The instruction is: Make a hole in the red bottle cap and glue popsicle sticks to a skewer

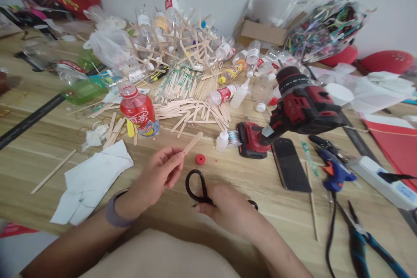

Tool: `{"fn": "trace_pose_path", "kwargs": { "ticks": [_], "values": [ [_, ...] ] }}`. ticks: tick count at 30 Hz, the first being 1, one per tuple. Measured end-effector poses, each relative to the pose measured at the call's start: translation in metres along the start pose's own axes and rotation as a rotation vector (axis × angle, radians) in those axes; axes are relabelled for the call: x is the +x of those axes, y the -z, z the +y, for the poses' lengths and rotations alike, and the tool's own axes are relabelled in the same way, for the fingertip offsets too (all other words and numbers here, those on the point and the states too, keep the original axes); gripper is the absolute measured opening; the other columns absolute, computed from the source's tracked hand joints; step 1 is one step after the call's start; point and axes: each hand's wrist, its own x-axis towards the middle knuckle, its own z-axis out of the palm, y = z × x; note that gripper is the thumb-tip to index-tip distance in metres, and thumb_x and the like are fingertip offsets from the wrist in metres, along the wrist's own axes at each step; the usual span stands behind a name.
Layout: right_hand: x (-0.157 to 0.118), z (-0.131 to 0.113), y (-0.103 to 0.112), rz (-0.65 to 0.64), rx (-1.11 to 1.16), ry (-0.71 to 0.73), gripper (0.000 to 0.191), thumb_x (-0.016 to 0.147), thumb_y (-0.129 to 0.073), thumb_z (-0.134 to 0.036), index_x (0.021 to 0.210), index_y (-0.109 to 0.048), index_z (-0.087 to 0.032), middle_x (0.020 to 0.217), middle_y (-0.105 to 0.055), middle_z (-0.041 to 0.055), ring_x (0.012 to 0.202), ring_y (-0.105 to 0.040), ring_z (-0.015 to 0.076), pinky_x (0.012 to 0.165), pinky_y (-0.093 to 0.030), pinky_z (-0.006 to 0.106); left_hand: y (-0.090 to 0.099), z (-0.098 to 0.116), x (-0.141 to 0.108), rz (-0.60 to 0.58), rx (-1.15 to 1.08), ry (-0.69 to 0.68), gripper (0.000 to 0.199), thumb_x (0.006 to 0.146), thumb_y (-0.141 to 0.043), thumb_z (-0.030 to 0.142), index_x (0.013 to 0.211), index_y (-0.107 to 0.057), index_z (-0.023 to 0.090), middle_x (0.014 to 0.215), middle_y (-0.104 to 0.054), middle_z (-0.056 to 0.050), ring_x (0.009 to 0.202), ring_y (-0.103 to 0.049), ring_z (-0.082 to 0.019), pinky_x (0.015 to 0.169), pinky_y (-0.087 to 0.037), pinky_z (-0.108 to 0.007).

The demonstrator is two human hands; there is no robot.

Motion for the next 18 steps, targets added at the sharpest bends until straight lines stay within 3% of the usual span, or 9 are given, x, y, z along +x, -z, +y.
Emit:
{"fn": "trace_pose_path", "kwargs": {
  "ticks": [3,5,7,10,11,13,16,18],
  "values": [
    [0.001,0.001,-0.008,0.042,-0.022,-0.053,0.009,0.079,-0.067,-0.013,0.077,-0.061,-0.019,0.073,-0.066,-0.0009,0.063,-0.059,0.0152,0.055,-0.042,0.024,-0.001,-0.001,0.000,0.003,0.037,0.023,0.027,0.083,-0.058,0.044,0.080,-0.052,0.018,0.058,-0.046,0.009,0.036,-0.031,-0.002,0.035,-0.020,-0.017],
    [-0.001,0.001,-0.010,0.136,-0.051,-0.004,0.008,0.084,-0.064,-0.016,0.076,-0.062,-0.019,0.073,-0.065,-0.0001,0.065,-0.061,0.0153,0.056,-0.044,0.024,-0.001,-0.001,0.000,0.001,0.082,0.036,0.029,0.085,-0.056,0.046,0.078,-0.052,0.018,0.056,-0.044,0.009,0.037,-0.029,-0.003,0.036,-0.019,-0.019],
    [-0.005,0.001,-0.008,0.363,-0.132,0.113,0.007,0.089,-0.058,-0.019,0.085,-0.064,-0.020,0.080,-0.066,0.0027,0.072,-0.063,0.0167,0.062,-0.048,0.026,0.000,0.000,-0.001,0.003,0.204,-0.005,0.029,0.087,-0.053,0.044,0.075,-0.053,0.018,0.055,-0.042,0.008,0.041,-0.032,-0.005,0.039,-0.023,-0.020],
    [-0.010,-0.001,-0.003,0.873,-0.365,0.281,0.015,0.091,-0.056,-0.017,0.105,-0.061,-0.016,0.094,-0.065,0.0092,0.087,-0.062,0.0205,0.076,-0.049,0.032,0.001,0.001,-0.004,-0.005,0.544,-0.178,0.030,0.091,-0.049,0.040,0.072,-0.054,0.018,0.059,-0.048,0.005,0.054,-0.044,-0.010,0.050,-0.032,-0.022],
    [-0.010,-0.002,-0.001,0.971,-0.446,0.304,0.018,0.090,-0.058,-0.016,0.109,-0.060,-0.015,0.097,-0.064,0.0111,0.090,-0.061,0.0222,0.080,-0.047,0.035,0.000,0.001,-0.006,-0.018,0.662,-0.232,0.029,0.092,-0.048,0.038,0.072,-0.055,0.018,0.062,-0.052,0.003,0.059,-0.047,-0.011,0.054,-0.034,-0.023],
    [-0.006,-0.002,0.000,0.971,-0.522,0.323,0.023,0.091,-0.057,-0.017,0.114,-0.058,-0.014,0.100,-0.064,0.0130,0.093,-0.060,0.0244,0.081,-0.046,0.038,-0.002,-0.001,-0.009,-0.058,0.850,-0.299,0.026,0.094,-0.047,0.033,0.075,-0.056,0.018,0.069,-0.058,0.001,0.065,-0.053,-0.013,0.060,-0.038,-0.025],
    [0.004,0.004,-0.003,0.774,-0.429,0.346,0.019,0.098,-0.044,-0.022,0.110,-0.059,-0.017,0.090,-0.068,0.0073,0.079,-0.063,0.0196,0.069,-0.048,0.032,-0.005,-0.007,-0.011,-0.113,0.983,-0.369,0.012,0.090,-0.048,0.018,0.085,-0.059,0.018,0.079,-0.064,-0.002,0.072,-0.059,-0.016,0.067,-0.043,-0.027],
    [0.008,0.013,-0.006,0.717,-0.336,0.332,0.020,0.099,-0.040,-0.022,0.099,-0.060,-0.019,0.079,-0.066,0.0036,0.068,-0.062,0.0164,0.060,-0.048,0.027,-0.005,-0.011,-0.011,-0.107,0.988,-0.442,0.022,0.086,-0.046,0.008,0.102,-0.058,0.017,0.094,-0.067,-0.005,0.085,-0.062,-0.018,0.076,-0.047,-0.028]
  ]
}}
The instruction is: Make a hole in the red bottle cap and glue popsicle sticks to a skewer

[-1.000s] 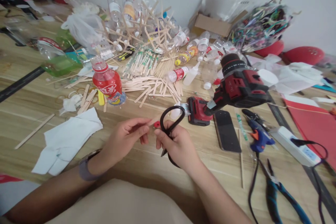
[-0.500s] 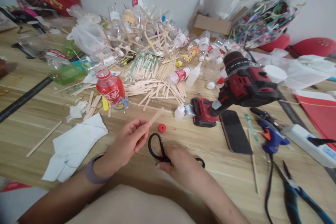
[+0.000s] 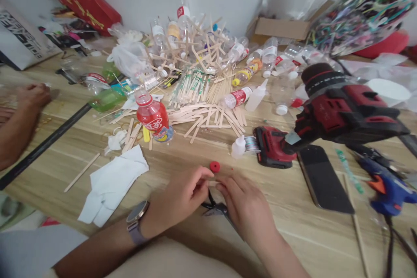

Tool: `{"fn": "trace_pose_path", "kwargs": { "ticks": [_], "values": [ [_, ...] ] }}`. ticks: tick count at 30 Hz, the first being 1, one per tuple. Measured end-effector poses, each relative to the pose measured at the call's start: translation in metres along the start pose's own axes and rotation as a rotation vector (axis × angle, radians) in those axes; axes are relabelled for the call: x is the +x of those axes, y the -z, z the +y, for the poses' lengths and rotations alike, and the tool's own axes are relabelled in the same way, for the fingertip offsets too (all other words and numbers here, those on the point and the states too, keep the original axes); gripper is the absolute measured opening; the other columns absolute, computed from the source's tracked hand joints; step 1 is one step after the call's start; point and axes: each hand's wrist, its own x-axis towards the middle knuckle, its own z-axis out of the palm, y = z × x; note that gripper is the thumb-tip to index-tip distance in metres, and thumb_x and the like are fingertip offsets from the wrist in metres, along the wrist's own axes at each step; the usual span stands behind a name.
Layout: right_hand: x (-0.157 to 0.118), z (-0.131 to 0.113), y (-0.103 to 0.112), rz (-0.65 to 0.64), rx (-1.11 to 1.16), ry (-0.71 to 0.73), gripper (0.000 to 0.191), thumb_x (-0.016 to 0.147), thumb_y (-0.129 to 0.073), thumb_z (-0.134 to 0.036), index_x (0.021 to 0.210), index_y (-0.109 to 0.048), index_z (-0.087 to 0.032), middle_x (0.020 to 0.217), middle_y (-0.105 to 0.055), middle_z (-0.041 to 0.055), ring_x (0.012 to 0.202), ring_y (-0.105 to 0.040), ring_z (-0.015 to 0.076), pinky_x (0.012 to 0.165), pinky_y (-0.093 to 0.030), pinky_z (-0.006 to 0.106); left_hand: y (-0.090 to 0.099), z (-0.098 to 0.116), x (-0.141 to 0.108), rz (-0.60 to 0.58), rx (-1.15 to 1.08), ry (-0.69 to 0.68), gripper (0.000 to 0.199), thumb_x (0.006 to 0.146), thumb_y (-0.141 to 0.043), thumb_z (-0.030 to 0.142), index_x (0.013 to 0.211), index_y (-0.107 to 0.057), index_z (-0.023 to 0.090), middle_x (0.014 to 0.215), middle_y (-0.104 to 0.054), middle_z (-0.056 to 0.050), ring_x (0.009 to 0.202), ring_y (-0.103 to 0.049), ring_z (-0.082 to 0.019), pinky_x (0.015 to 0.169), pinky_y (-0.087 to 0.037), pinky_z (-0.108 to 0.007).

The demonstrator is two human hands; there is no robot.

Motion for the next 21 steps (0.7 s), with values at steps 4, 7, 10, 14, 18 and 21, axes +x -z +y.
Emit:
{"fn": "trace_pose_path", "kwargs": {
  "ticks": [4,7,10,14,18,21],
  "values": [
    [-0.011,0.016,-0.004,0.143,-0.061,-0.112,0.019,0.099,-0.040,-0.023,0.104,-0.058,-0.017,0.076,-0.062,0.0043,0.064,-0.062,0.0162,0.057,-0.048,0.026,0.000,-0.007,0.002,0.247,0.042,-0.075,0.044,0.084,-0.041,0.002,0.127,-0.045,0.014,0.122,-0.058,-0.013,0.116,-0.053,-0.020,0.099,-0.042,-0.034],
    [-0.017,0.024,0.001,0.192,-0.128,-0.103,0.022,0.098,-0.041,-0.021,0.114,-0.054,-0.015,0.084,-0.064,0.0069,0.070,-0.064,0.0169,0.060,-0.047,0.026,0.006,-0.009,0.006,0.363,0.014,-0.034,0.013,0.089,-0.047,0.013,0.101,-0.053,0.016,0.111,-0.060,-0.011,0.108,-0.055,-0.020,0.095,-0.044,-0.035],
    [-0.019,0.029,0.009,0.216,-0.169,-0.069,0.018,0.096,-0.047,-0.020,0.112,-0.055,-0.015,0.077,-0.063,0.0037,0.063,-0.061,0.0153,0.059,-0.045,0.025,0.011,-0.008,0.010,0.324,0.020,-0.013,0.028,0.092,-0.048,0.020,0.065,-0.041,0.021,0.088,-0.063,-0.005,0.090,-0.058,-0.019,0.083,-0.046,-0.033],
    [-0.019,0.035,0.016,0.241,-0.233,-0.057,0.013,0.096,-0.047,-0.023,0.101,-0.057,-0.016,0.060,-0.055,-0.0017,0.050,-0.054,0.0132,0.054,-0.041,0.025,0.014,-0.007,0.011,0.260,0.113,-0.006,0.026,0.093,-0.047,0.022,0.067,-0.046,0.020,0.089,-0.063,-0.005,0.090,-0.057,-0.020,0.082,-0.046,-0.035],
    [-0.019,0.042,0.014,-0.008,-0.339,-0.031,0.027,0.098,-0.038,-0.025,0.076,-0.052,-0.021,0.053,-0.057,-0.0025,0.043,-0.056,0.0141,0.046,-0.036,0.026,0.018,-0.005,0.019,0.206,0.258,0.023,0.012,0.091,-0.051,0.022,0.100,-0.055,0.016,0.099,-0.063,-0.009,0.097,-0.059,-0.023,0.085,-0.049,-0.038],
    [-0.021,0.045,0.009,-0.126,-0.413,-0.029,0.032,0.098,-0.033,-0.024,0.071,-0.048,-0.022,0.047,-0.056,-0.0037,0.039,-0.057,0.0156,0.043,-0.031,0.028,0.021,-0.003,0.043,0.082,0.411,0.059,0.010,0.091,-0.051,0.022,0.091,-0.060,0.017,0.095,-0.066,-0.006,0.094,-0.061,-0.021,0.086,-0.049,-0.036]
  ]
}}
